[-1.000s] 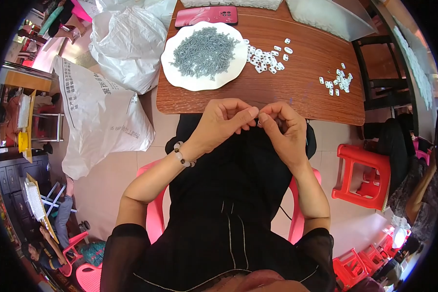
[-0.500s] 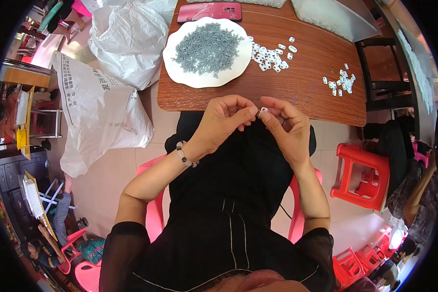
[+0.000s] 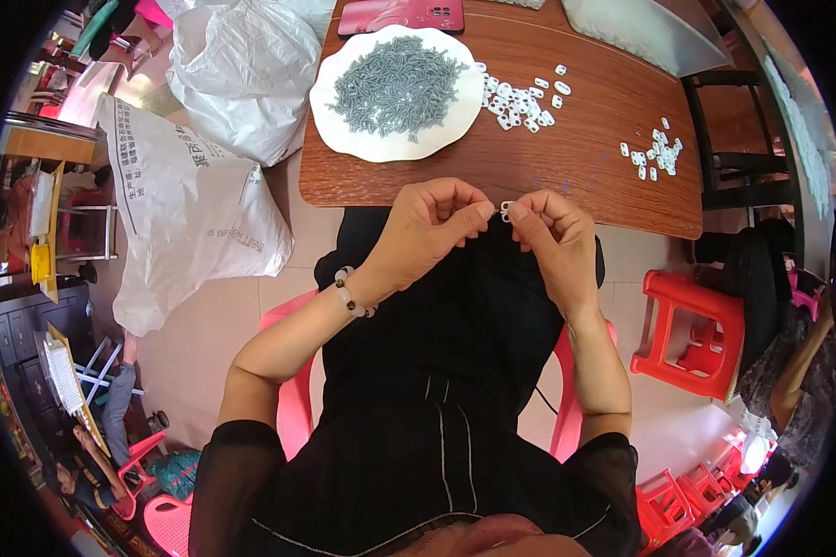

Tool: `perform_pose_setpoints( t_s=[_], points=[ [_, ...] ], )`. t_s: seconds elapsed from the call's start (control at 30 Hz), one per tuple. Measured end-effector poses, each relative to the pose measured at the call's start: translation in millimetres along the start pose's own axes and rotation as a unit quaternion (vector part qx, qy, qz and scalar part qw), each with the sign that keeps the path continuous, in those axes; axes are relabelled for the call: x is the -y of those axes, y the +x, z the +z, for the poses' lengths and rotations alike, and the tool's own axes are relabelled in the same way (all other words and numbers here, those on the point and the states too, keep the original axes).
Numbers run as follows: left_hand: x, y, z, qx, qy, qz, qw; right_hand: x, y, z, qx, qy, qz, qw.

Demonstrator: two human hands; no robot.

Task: Manually assembling small white plastic components by snapping them together.

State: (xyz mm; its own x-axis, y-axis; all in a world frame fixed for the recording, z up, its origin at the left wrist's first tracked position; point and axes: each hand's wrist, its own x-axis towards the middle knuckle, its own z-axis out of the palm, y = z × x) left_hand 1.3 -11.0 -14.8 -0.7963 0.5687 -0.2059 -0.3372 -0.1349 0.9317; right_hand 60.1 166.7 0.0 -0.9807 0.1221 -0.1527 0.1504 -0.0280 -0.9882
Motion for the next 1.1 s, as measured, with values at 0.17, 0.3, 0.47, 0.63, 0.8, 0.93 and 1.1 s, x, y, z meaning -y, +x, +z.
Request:
perform_pose_setpoints(
  t_s=[0.17, 0.3, 0.47, 0.63, 0.8, 0.93, 1.1],
  points=[
    [0, -1, 3, 0.002, 0.012, 0.007, 1.000, -3, -2, 1, -0.018, -0.013, -0.050, 0.999],
    [1, -2, 3, -0.001, 0.013, 0.006, 1.000, -3, -2, 5, -0.025, -0.016, -0.067, 0.997],
    [0, -2, 4, -0.006, 0.013, 0.005, 1.000, -6, -1, 5, -0.039, -0.049, -0.085, 0.994],
    [2, -2, 4, -0.009, 0.007, 0.002, 1.000, -9, -1, 5, -0.056, -0.036, -0.099, 0.993],
    [1, -3, 5, -0.011, 0.003, 0.004, 1.000, -12, 0, 7, -0.060, -0.058, -0.113, 0.990],
    [1, -3, 5, -0.014, 0.009, 0.005, 1.000, -12, 0, 6, -0.066, -0.074, -0.115, 0.988],
    [2, -3, 6, -0.019, 0.007, 0.001, 1.000, -13, 0, 7, -0.068, -0.075, -0.121, 0.988]
  ],
)
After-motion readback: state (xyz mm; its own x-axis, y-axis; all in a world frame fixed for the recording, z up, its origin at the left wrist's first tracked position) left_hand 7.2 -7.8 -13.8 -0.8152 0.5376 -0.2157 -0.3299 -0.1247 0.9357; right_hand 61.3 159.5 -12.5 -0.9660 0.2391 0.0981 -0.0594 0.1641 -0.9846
